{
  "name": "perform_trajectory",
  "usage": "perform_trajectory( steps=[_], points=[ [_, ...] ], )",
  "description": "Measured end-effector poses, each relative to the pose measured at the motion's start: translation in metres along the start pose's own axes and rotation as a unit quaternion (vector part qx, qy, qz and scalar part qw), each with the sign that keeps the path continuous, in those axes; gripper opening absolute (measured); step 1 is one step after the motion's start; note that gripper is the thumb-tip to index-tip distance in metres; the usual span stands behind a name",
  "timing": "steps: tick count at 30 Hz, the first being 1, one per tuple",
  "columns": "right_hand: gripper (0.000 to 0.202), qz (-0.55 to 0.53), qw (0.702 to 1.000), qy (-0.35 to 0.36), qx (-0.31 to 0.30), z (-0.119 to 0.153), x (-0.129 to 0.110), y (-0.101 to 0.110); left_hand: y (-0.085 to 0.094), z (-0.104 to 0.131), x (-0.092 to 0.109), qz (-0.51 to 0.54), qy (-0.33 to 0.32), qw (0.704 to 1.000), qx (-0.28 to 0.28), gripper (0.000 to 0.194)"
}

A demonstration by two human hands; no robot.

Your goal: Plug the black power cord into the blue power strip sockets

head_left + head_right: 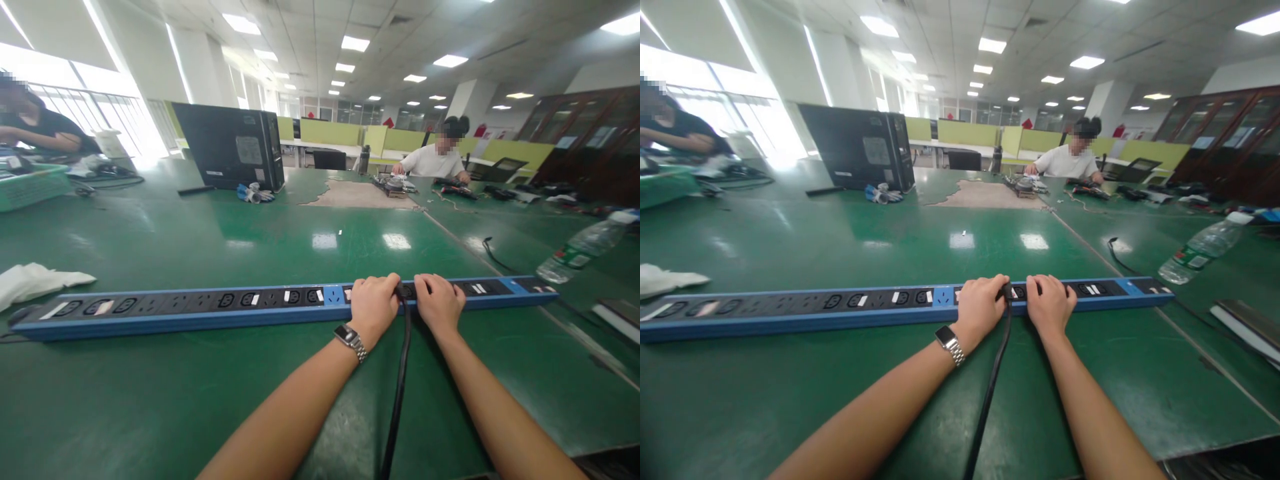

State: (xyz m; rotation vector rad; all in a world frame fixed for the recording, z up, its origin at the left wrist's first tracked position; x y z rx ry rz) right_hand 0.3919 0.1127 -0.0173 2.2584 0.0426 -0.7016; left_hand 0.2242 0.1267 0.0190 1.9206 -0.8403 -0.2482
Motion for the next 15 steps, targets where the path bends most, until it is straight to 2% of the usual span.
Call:
perform_trajectory(
  steps=[5,7,9,12,13,14,15],
  points=[
    [0.035,0.001,1.0,0.001,0.014,0.0,0.0,0.0,-0.004,0.004,-0.002,0.025,0.007,1.0,0.007,0.01],
    [0.034,0.002,1.0,0.004,0.018,0.0,0.001,-0.001,-0.004,0.001,-0.002,0.099,0.038,0.994,0.024,0.009],
    [0.033,0.002,1.0,0.004,0.021,0.0,0.002,-0.001,0.002,-0.004,-0.006,0.25,0.102,0.96,0.076,0.015],
    [0.031,0.0,1.0,0.001,0.02,-0.001,0.004,-0.001,0.025,-0.005,-0.026,0.47,0.183,0.843,0.188,0.032],
    [0.032,-0.001,1.0,0.001,0.018,-0.001,0.004,-0.001,0.037,-0.002,-0.037,0.498,0.182,0.821,0.21,0.035],
    [0.032,-0.002,1.0,0.001,0.017,-0.001,0.004,-0.001,0.051,0.004,-0.051,0.493,0.166,0.824,0.225,0.036],
    [0.032,-0.003,1.0,0.0,0.015,-0.001,0.004,0.0,0.065,0.013,-0.067,0.457,0.148,0.846,0.232,0.034]
  ],
)
Point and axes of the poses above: each hand's wrist, its own z-axis away from the middle knuckle, its own y-axis out of the back of the hand, x = y × z, the point moved 4 cm from there along -z, towards the middle knuckle, and after that the axes turned 5 degrees about -z, right-handed, at the moved point
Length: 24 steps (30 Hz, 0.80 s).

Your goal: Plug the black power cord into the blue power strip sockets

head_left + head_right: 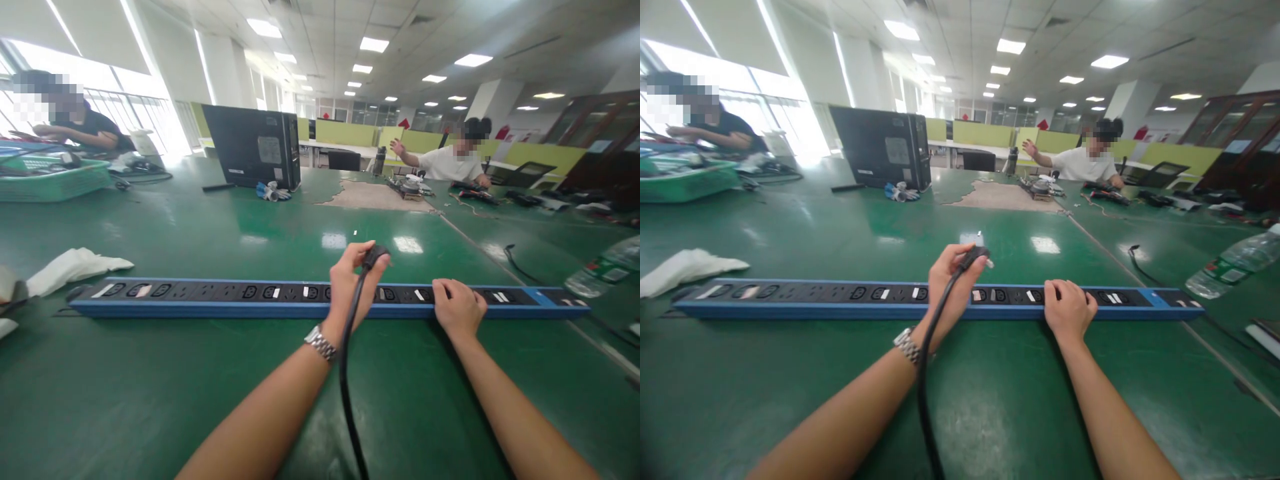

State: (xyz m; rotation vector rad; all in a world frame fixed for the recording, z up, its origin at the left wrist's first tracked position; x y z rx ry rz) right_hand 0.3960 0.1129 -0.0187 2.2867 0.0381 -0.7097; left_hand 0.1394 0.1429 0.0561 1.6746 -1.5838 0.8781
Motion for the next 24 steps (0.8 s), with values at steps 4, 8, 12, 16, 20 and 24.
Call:
perform_trajectory(
  steps=[4,8,12,16,20,24],
  points=[
    [0.033,-0.001,1.0,-0.006,-0.003,0.0,-0.001,0.001,0.107,0.001,-0.013,-0.23,0.001,0.973,0.023,0.033],
    [0.035,0.005,1.0,-0.006,0.002,0.0,0.001,0.0,0.163,0.012,-0.038,-0.361,0.031,0.932,-0.015,0.036],
    [0.036,0.006,1.0,-0.003,-0.009,0.0,0.004,-0.001,0.159,0.019,-0.047,-0.433,-0.07,0.897,-0.061,0.033],
    [0.034,-0.001,1.0,0.004,-0.005,0.0,0.003,-0.001,0.156,0.019,-0.048,-0.416,-0.093,0.902,-0.072,0.032],
    [0.034,-0.001,1.0,0.004,-0.003,0.001,0.0,0.0,0.151,0.017,-0.031,-0.311,-0.01,0.949,0.051,0.033],
    [0.034,-0.002,1.0,0.001,0.006,0.001,-0.002,0.001,0.093,0.02,-0.016,-0.273,-0.021,0.961,-0.023,0.031]
  ],
)
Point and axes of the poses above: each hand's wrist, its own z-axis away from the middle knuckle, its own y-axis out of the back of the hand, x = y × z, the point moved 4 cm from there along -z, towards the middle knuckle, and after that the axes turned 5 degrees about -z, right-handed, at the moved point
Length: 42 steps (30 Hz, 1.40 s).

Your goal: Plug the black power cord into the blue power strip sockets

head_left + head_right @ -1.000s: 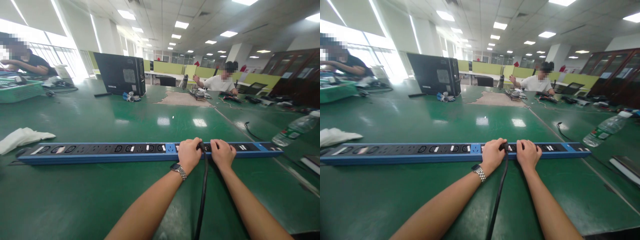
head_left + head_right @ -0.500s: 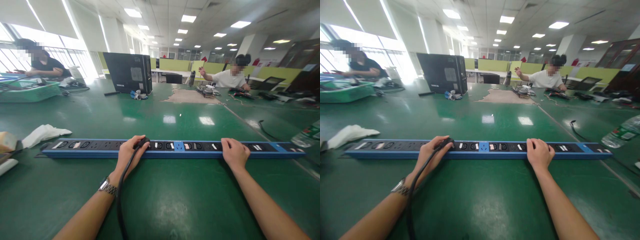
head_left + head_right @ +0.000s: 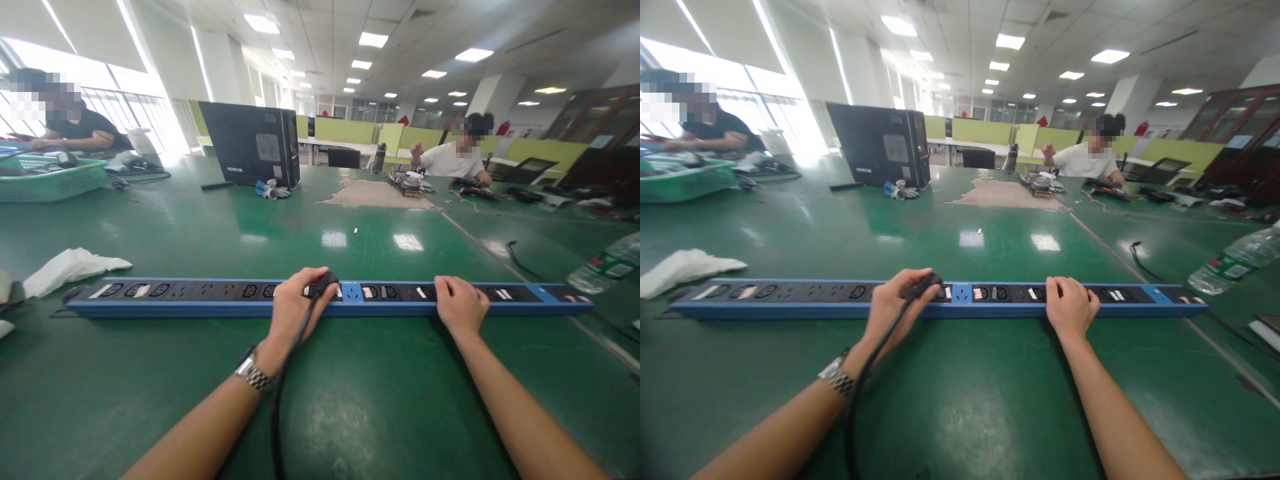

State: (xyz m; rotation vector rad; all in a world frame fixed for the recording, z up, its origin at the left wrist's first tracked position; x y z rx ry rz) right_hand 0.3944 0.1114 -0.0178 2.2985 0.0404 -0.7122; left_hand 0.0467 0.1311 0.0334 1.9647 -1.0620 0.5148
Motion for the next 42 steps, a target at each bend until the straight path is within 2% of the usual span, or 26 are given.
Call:
perform_trajectory(
  steps=[3,6,12,18,24,27,29,33,36,39,42],
  points=[
    [0.036,-0.001,1.0,0.004,-0.002,0.0,-0.001,0.0,-0.037,-0.001,0.016,-0.063,-0.017,0.997,-0.043,0.029],
    [0.037,-0.003,1.0,0.006,-0.007,0.0,-0.001,0.0,-0.054,-0.003,0.014,-0.121,-0.004,0.991,-0.052,0.029],
    [0.033,-0.008,1.0,0.0,-0.008,-0.001,-0.002,0.001,-0.049,-0.006,0.008,-0.148,-0.032,0.988,-0.044,0.028],
    [0.035,-0.006,1.0,0.0,-0.018,-0.001,-0.003,0.002,-0.05,-0.006,0.005,-0.131,-0.007,0.99,-0.044,0.03],
    [0.035,-0.009,1.0,-0.005,-0.018,-0.002,0.0,0.0,-0.054,0.003,0.018,-0.199,-0.088,0.973,-0.071,0.025],
    [0.036,-0.01,1.0,-0.003,-0.02,-0.002,-0.001,-0.001,-0.056,0.005,0.019,-0.195,-0.12,0.97,-0.078,0.024],
    [0.037,-0.012,1.0,-0.003,-0.017,-0.001,-0.002,0.0,-0.055,0.005,0.016,-0.159,-0.103,0.979,-0.072,0.026],
    [0.038,-0.011,1.0,-0.006,-0.005,-0.001,-0.003,0.0,-0.054,0.001,0.014,-0.018,-0.009,1.0,-0.013,0.031],
    [0.038,-0.011,1.0,-0.009,0.002,-0.001,-0.003,0.0,-0.075,0.001,0.032,0.008,-0.013,0.999,-0.034,0.031],
    [0.036,-0.009,1.0,-0.01,0.004,0.0,-0.003,0.0,-0.108,0.002,0.057,-0.041,-0.036,0.994,-0.095,0.03],
    [0.036,-0.004,1.0,-0.008,-0.006,-0.001,-0.003,0.0,-0.133,-0.001,0.072,-0.093,-0.022,0.988,-0.121,0.03]
  ],
)
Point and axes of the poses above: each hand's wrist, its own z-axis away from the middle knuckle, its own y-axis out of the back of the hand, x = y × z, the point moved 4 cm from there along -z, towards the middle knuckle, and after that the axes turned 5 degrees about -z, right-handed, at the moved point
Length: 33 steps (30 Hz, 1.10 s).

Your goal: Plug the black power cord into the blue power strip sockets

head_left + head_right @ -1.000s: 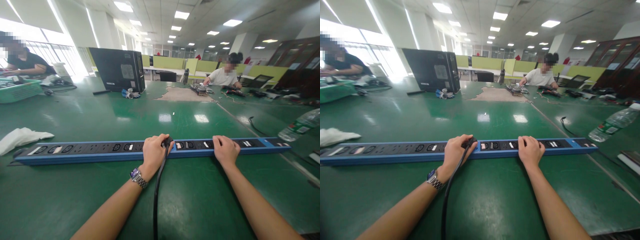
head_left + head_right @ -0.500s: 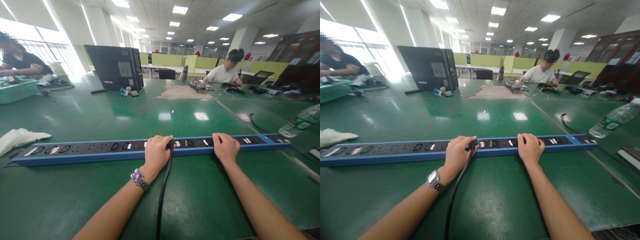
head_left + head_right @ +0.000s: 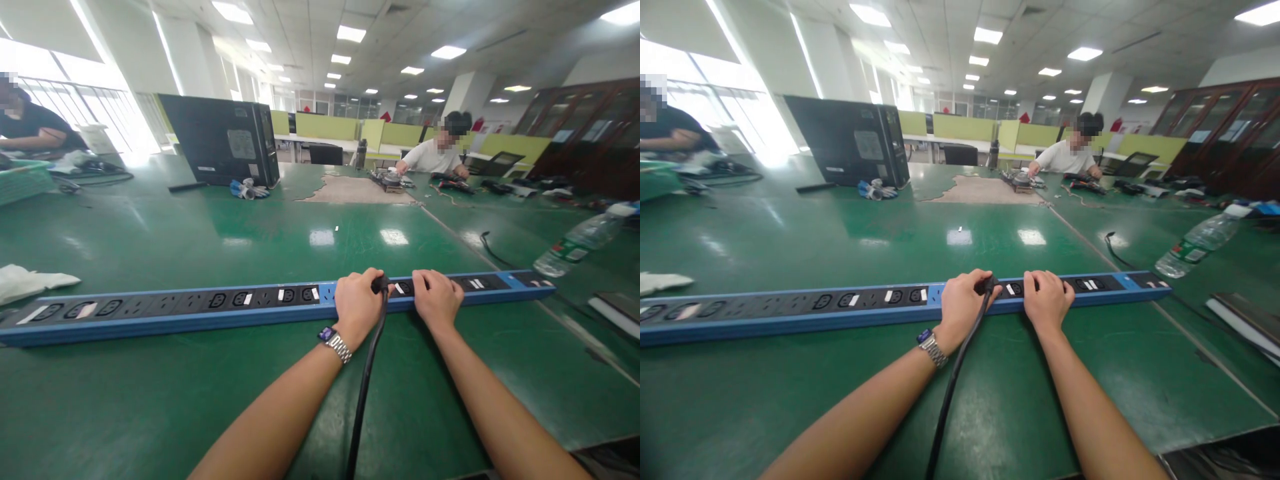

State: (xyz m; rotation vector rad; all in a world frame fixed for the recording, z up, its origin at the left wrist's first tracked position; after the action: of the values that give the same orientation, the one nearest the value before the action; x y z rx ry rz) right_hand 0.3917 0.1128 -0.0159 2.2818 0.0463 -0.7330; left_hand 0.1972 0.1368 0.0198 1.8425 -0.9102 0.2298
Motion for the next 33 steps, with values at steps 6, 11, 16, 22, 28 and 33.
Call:
perform_trajectory(
  steps=[6,11,16,22,28,33],
  points=[
    [0.037,0.0,1.0,-0.001,0.001,-0.001,-0.001,0.0,-0.008,-0.009,0.017,-0.091,-0.048,0.994,-0.025,0.024],
    [0.037,-0.002,1.0,-0.002,-0.013,-0.001,0.001,-0.001,-0.011,-0.004,0.026,-0.13,-0.122,0.983,-0.044,0.02],
    [0.036,-0.003,1.0,-0.001,-0.019,0.0,0.001,-0.001,-0.013,0.001,0.027,-0.139,-0.15,0.978,-0.037,0.022],
    [0.037,-0.004,1.0,0.0,-0.018,0.0,-0.001,0.0,-0.021,0.005,0.019,-0.114,-0.144,0.982,-0.042,0.021],
    [0.037,0.001,1.0,0.005,0.002,0.0,0.0,0.001,-0.002,-0.004,0.012,0.143,-0.026,0.986,0.084,0.026],
    [0.034,-0.006,1.0,0.014,0.0,0.0,0.001,0.001,0.074,-0.005,-0.031,0.203,-0.039,0.965,0.162,0.035]
  ],
)
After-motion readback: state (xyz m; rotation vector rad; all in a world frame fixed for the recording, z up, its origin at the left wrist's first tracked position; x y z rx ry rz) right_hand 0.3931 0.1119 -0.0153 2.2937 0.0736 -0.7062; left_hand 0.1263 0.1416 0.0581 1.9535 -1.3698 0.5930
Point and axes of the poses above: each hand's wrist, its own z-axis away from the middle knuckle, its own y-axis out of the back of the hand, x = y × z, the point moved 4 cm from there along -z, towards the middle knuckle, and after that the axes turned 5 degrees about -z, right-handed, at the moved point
